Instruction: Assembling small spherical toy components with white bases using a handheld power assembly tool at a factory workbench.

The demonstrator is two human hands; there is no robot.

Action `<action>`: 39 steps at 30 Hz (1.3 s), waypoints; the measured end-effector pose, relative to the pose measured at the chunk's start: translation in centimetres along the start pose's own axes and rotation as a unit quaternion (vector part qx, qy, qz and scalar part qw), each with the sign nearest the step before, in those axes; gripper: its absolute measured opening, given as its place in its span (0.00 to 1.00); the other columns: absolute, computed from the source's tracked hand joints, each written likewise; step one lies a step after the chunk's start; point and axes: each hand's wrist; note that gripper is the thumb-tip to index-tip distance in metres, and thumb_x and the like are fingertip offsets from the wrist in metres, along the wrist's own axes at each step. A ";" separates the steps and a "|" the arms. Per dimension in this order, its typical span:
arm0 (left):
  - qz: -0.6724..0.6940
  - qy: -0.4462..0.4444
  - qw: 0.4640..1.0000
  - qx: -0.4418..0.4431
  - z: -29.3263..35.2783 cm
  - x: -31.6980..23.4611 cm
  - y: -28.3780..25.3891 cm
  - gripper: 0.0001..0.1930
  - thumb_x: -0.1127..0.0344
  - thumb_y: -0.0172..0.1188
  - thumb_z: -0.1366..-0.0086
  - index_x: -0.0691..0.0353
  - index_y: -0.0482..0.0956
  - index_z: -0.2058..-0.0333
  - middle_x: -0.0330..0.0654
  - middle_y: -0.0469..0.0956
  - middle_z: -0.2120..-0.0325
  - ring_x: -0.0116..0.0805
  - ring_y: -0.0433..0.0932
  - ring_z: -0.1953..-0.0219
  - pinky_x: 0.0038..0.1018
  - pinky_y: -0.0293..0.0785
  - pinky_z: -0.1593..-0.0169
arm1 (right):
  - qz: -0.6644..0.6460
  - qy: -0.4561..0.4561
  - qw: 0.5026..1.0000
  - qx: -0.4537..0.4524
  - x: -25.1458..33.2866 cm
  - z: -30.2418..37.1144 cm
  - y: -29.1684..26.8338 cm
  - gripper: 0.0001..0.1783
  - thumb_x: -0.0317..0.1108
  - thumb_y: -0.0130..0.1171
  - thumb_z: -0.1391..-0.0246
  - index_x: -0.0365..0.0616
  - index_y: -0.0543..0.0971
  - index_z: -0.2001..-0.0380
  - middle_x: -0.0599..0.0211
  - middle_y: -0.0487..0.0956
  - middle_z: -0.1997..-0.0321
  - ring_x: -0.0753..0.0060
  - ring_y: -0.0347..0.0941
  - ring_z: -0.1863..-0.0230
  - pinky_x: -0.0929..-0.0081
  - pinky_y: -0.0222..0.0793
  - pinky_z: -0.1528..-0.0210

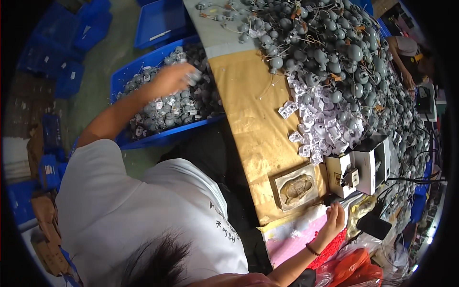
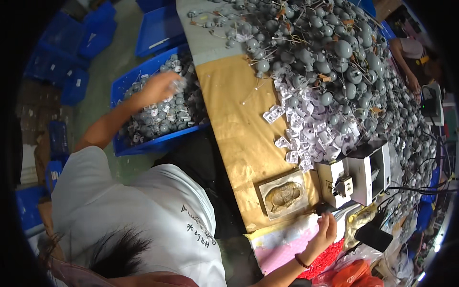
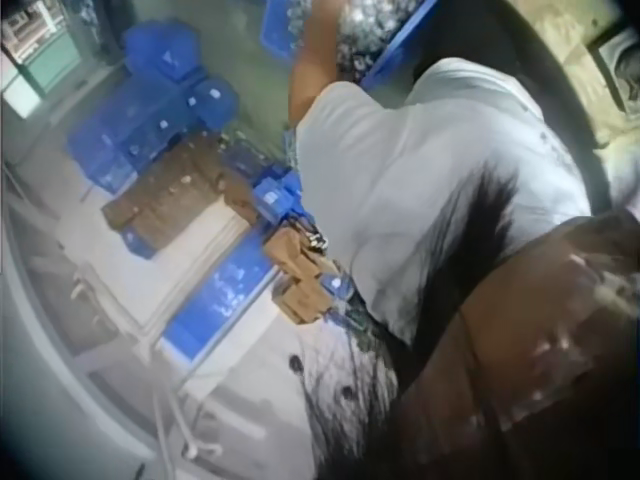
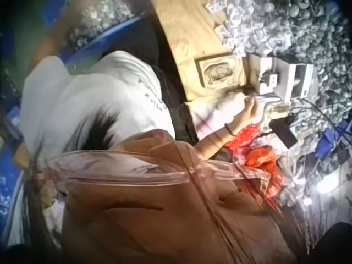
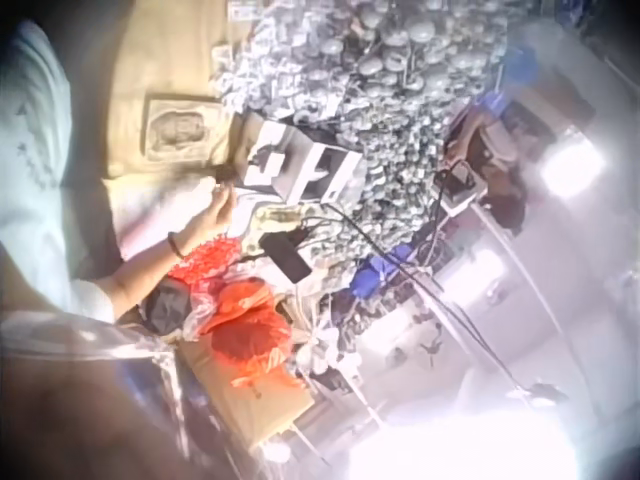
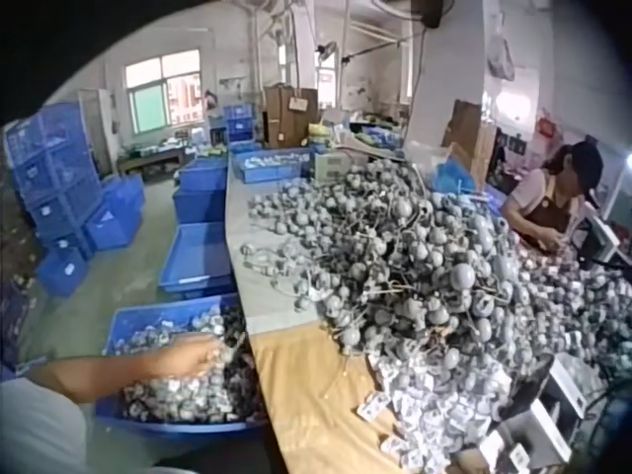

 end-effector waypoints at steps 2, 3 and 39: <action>-0.209 -0.021 0.976 -0.064 1.5 4.9 -0.8 0.22 0.74 0.61 0.50 0.59 0.78 0.53 0.47 0.78 0.56 0.49 0.76 0.53 0.40 0.73 0.50 | 0.041 0.001 0.999 -0.035 -2.2 0.2 -2.7 0.15 0.33 0.57 0.35 0.33 0.79 0.52 0.63 0.82 0.60 0.77 0.76 0.64 0.79 0.73 0.59; -0.288 -0.053 0.952 -0.088 2.0 6.0 -1.0 0.23 0.73 0.61 0.51 0.59 0.78 0.53 0.46 0.79 0.57 0.48 0.76 0.52 0.40 0.73 0.50 | 0.067 -0.005 0.996 -0.053 -3.1 0.3 -3.9 0.15 0.33 0.57 0.35 0.33 0.79 0.52 0.61 0.82 0.60 0.74 0.76 0.64 0.77 0.73 0.59; 0.124 0.154 0.980 -0.004 -9.7 -20.3 10.3 0.11 0.65 0.65 0.43 0.59 0.80 0.62 0.41 0.77 0.64 0.43 0.74 0.58 0.35 0.73 0.54 | 0.386 -0.121 0.899 -0.169 -7.5 5.0 -9.7 0.09 0.20 0.59 0.45 0.37 0.80 0.60 0.63 0.78 0.64 0.69 0.74 0.66 0.74 0.68 0.66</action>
Point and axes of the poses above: each hand's wrist, its own z-axis away from the middle knuckle, its own y-axis out of the palm, x = y × z
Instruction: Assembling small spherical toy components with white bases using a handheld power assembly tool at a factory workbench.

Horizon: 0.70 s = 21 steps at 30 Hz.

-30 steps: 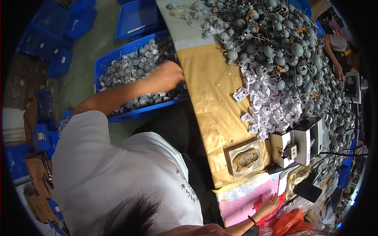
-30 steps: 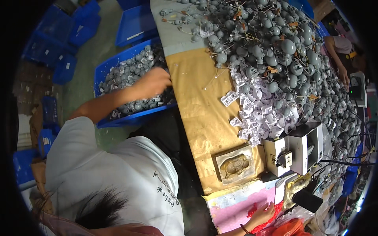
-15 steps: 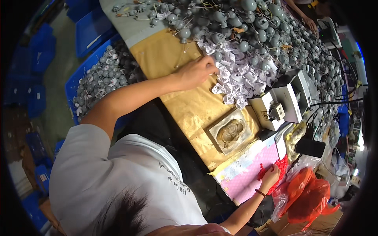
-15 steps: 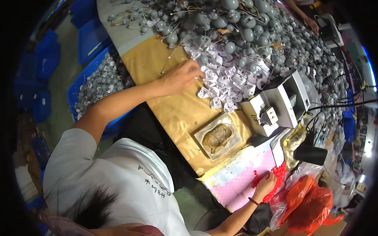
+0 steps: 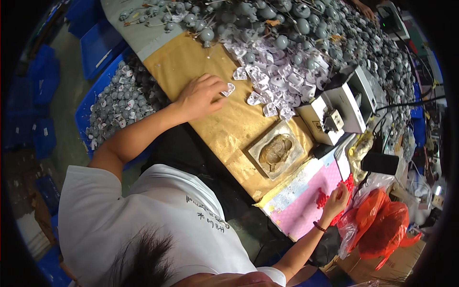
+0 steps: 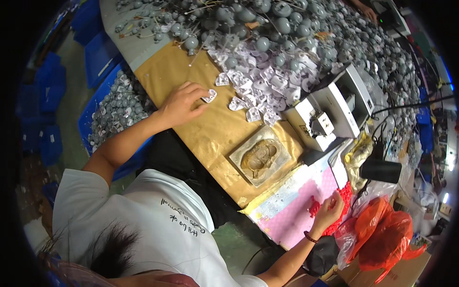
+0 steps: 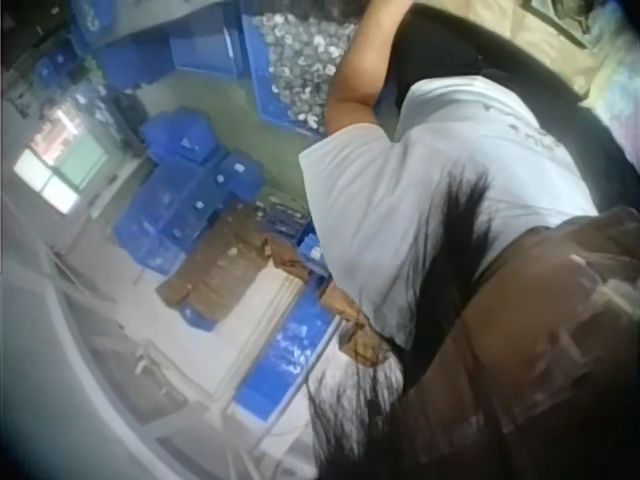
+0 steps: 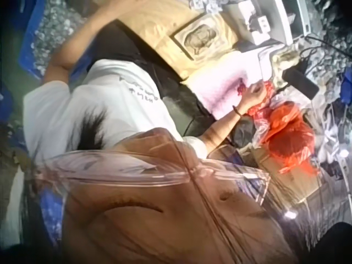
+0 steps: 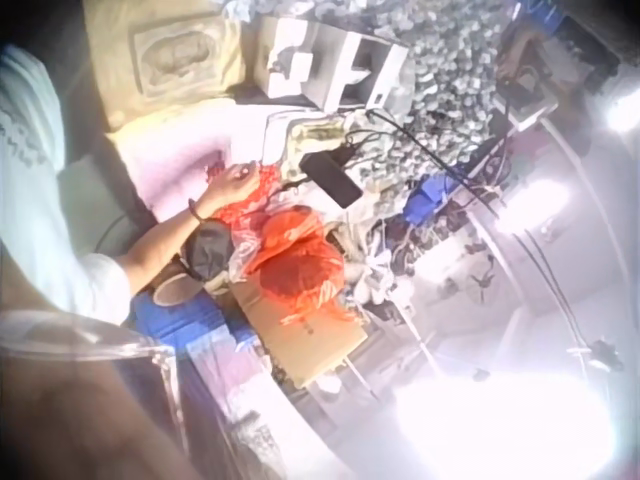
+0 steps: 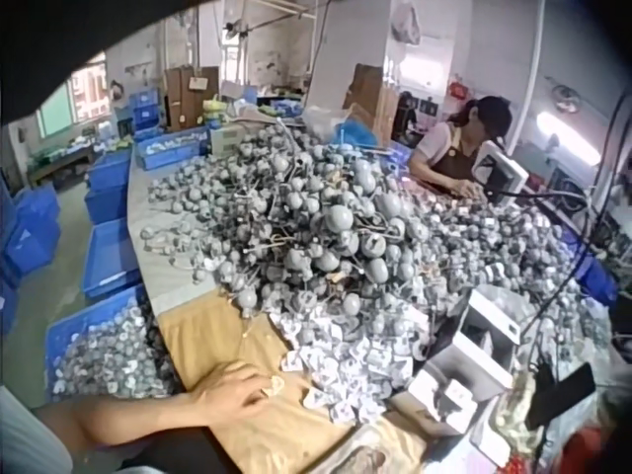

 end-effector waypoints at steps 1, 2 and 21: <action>-0.004 0.005 1.000 0.018 -0.4 -0.2 -0.2 0.10 0.65 0.65 0.43 0.59 0.80 0.63 0.41 0.77 0.64 0.43 0.75 0.58 0.35 0.73 0.54 | -0.033 0.006 0.999 -0.001 1.0 0.0 -0.3 0.10 0.20 0.59 0.45 0.37 0.80 0.59 0.65 0.77 0.66 0.74 0.73 0.67 0.77 0.67 0.68; -0.012 0.007 0.999 0.035 -0.6 -0.5 -0.2 0.09 0.65 0.65 0.43 0.59 0.80 0.64 0.41 0.77 0.64 0.44 0.75 0.58 0.35 0.74 0.55 | -0.087 0.008 0.996 0.011 3.3 -0.1 -0.3 0.09 0.19 0.59 0.44 0.37 0.80 0.59 0.66 0.77 0.66 0.76 0.73 0.67 0.78 0.68 0.67; 0.224 0.139 0.964 0.036 -3.3 -9.0 4.1 0.21 0.67 0.68 0.45 0.57 0.77 0.51 0.43 0.72 0.53 0.45 0.71 0.46 0.39 0.69 0.42 | -0.171 -0.344 0.922 0.048 21.7 -1.2 7.8 0.12 0.21 0.69 0.56 0.41 0.79 0.67 0.63 0.80 0.63 0.56 0.75 0.60 0.62 0.69 0.56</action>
Point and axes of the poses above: each hand's wrist, its own z-axis away from the middle knuckle, its own y-axis out of the palm, x = y × z
